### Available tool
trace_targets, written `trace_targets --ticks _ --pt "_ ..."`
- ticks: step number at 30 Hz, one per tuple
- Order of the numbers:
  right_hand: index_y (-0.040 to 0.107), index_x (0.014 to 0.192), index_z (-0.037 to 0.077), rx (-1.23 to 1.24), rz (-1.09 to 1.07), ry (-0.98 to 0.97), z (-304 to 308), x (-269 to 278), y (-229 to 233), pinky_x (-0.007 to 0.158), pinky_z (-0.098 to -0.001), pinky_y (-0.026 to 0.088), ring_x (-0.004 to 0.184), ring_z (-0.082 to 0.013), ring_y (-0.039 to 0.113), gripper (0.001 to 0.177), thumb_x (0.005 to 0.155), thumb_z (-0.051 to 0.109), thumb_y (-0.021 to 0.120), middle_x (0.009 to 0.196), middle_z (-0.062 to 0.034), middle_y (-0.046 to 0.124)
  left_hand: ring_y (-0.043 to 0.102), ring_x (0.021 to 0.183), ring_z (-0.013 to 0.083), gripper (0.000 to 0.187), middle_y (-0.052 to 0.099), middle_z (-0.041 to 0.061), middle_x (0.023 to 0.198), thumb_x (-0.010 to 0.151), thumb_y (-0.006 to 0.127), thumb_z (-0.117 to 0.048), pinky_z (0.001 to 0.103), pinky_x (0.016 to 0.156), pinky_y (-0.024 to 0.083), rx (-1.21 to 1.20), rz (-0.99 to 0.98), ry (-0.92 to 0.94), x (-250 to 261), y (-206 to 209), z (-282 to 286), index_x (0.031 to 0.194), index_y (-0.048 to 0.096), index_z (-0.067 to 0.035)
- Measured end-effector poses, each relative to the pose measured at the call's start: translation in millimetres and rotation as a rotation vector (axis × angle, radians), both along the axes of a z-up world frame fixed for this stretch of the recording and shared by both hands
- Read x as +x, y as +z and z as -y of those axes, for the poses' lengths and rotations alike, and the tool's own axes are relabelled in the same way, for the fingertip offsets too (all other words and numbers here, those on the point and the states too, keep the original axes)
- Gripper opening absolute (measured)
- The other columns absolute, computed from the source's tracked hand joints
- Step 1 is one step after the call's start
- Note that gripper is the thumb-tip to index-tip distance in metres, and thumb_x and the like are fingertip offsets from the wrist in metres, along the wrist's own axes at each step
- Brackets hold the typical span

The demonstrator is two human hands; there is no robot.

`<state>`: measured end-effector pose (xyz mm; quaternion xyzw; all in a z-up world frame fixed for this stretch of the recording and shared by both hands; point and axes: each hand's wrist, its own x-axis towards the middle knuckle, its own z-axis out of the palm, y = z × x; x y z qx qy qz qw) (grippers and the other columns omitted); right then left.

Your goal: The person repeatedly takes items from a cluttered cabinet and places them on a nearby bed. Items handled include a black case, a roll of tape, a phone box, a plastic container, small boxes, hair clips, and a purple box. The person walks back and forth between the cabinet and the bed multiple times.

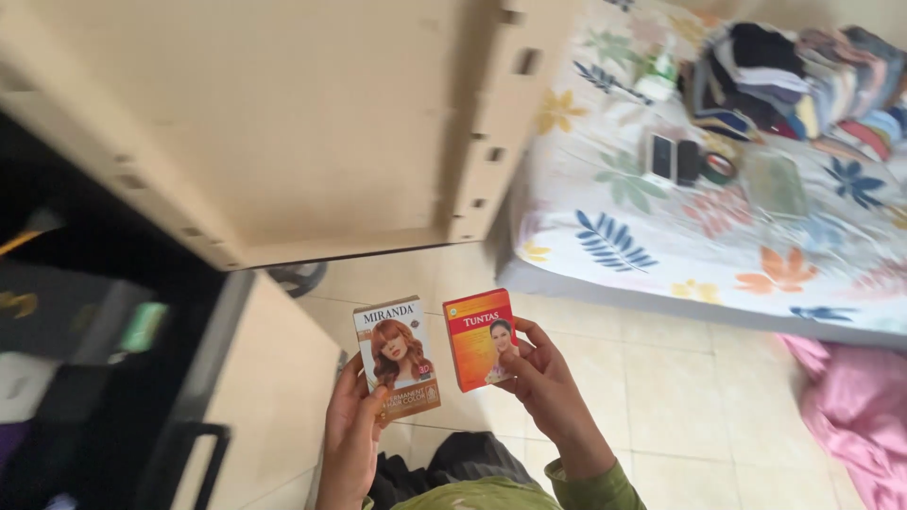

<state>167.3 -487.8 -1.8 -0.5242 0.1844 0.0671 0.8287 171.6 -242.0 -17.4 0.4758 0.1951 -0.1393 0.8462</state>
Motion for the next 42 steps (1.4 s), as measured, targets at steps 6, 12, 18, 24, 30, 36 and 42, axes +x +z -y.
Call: trace_targets --ticks 6,12,18,24,30,36,42 --pt "0.055 0.135 0.006 -0.015 -0.018 -0.108 79.5 -26.8 0.6 0.081 -0.0458 0.06 0.093 -0.0315 0.073 0.046 0.091 0.008 0.067 0.106 -0.0182 0.077 0.067 0.11 0.027 0.058 0.068 0.018 0.13 0.094 0.05 -0.006 0.041 0.082 0.055 -0.058 0.008 -0.047 -2.7 -14.1 78.7 0.151 0.05 -0.004" --pt "0.054 0.134 0.006 -0.026 0.0 -0.179 150.9 -52.3 -4.3 0.081 -0.0452 0.06 0.094 -0.0308 0.073 0.045 0.091 0.009 0.068 0.107 -0.0179 0.076 0.067 0.106 0.0262 0.056 0.067 0.016 0.128 0.094 0.049 -0.007 0.04 0.079 0.055 -0.1 0.1 -0.139 -6.8 -27.6 150.9 0.15 0.05 -0.003" --pt "0.053 0.135 0.004 -0.022 0.0 -0.317 204.0 -79.3 -5.3 0.079 -0.0442 0.061 0.091 -0.0307 0.073 0.045 0.092 0.008 0.066 0.105 -0.0204 0.075 0.063 0.115 0.0286 0.059 0.063 0.017 0.134 0.096 0.043 -0.005 0.044 0.089 0.054 -0.098 -0.001 -0.232 -3.9 -21.5 215.6 0.155 0.045 -0.003" --pt "0.051 0.136 0.005 0.021 0.024 -0.446 240.7 -100.0 -3.4 0.081 -0.0461 0.062 0.093 -0.0309 0.073 0.046 0.093 0.01 0.066 0.108 -0.0206 0.076 0.063 0.112 0.0273 0.058 0.062 0.015 0.134 0.095 0.044 -0.006 0.042 0.084 0.053 -0.139 0.035 -0.387 13.1 -30.8 267.1 0.153 0.045 -0.004" --pt "0.051 0.134 0.006 0.038 0.011 -0.599 276.0 -102.2 -11.9 0.08 -0.0446 0.061 0.093 -0.0302 0.072 0.044 0.093 0.011 0.067 0.11 -0.0193 0.075 0.065 0.11 0.0275 0.061 0.065 0.016 0.131 0.094 0.047 -0.008 0.042 0.084 0.056 -0.16 0.034 -0.528 44.7 -40.0 320.0 0.154 0.044 -0.004" --pt "0.05 0.135 0.005 0.035 0.013 -0.718 313.7 -77.1 -8.1 0.081 -0.0464 0.062 0.097 -0.0325 0.072 0.046 0.092 0.011 0.067 0.115 -0.0216 0.074 0.064 0.109 0.0228 0.057 0.064 0.012 0.127 0.096 0.045 -0.006 0.036 0.08 0.054 -0.173 0.014 -0.636 93.6 -48.0 376.1 0.153 0.047 -0.004" --pt "0.05 0.138 0.003 0.025 0.009 -0.8 352.0 -27.8 -3.0 0.081 -0.0453 0.062 0.095 -0.032 0.072 0.049 0.093 0.01 0.066 0.111 -0.0215 0.074 0.064 0.11 0.0266 0.058 0.064 0.015 0.137 0.095 0.044 -0.002 0.039 0.078 0.053 -0.135 -0.01 -0.678 157.7 -46.3 430.2 0.153 0.046 -0.004"
